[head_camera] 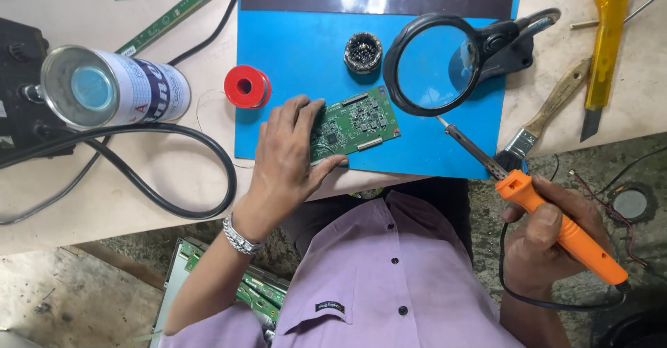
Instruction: Soldering and desoldering electronic components on a printed circuit board using a soldering iron.
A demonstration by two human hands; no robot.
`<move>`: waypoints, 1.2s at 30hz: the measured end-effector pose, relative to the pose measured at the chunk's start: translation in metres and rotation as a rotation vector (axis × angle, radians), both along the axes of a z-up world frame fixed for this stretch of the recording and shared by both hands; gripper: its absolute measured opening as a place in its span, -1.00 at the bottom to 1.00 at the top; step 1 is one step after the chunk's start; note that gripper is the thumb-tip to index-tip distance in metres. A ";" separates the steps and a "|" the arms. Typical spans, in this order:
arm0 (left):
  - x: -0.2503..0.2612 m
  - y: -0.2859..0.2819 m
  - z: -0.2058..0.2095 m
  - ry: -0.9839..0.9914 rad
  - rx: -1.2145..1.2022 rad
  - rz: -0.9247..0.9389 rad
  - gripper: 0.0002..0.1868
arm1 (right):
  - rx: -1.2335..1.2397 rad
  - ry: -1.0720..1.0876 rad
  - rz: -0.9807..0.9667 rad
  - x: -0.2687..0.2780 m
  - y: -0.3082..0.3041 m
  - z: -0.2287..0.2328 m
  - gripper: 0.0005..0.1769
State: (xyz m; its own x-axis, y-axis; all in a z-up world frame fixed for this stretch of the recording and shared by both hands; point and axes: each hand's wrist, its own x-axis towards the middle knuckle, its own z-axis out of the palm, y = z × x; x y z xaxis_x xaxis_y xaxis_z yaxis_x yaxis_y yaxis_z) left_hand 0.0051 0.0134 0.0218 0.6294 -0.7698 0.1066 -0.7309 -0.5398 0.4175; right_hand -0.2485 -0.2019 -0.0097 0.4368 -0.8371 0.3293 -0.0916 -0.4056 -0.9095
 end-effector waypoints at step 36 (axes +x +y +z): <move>-0.096 -0.069 -0.035 -0.269 -0.241 -0.030 -0.26 | -0.019 -0.112 -0.041 -0.016 0.025 -0.018 -0.47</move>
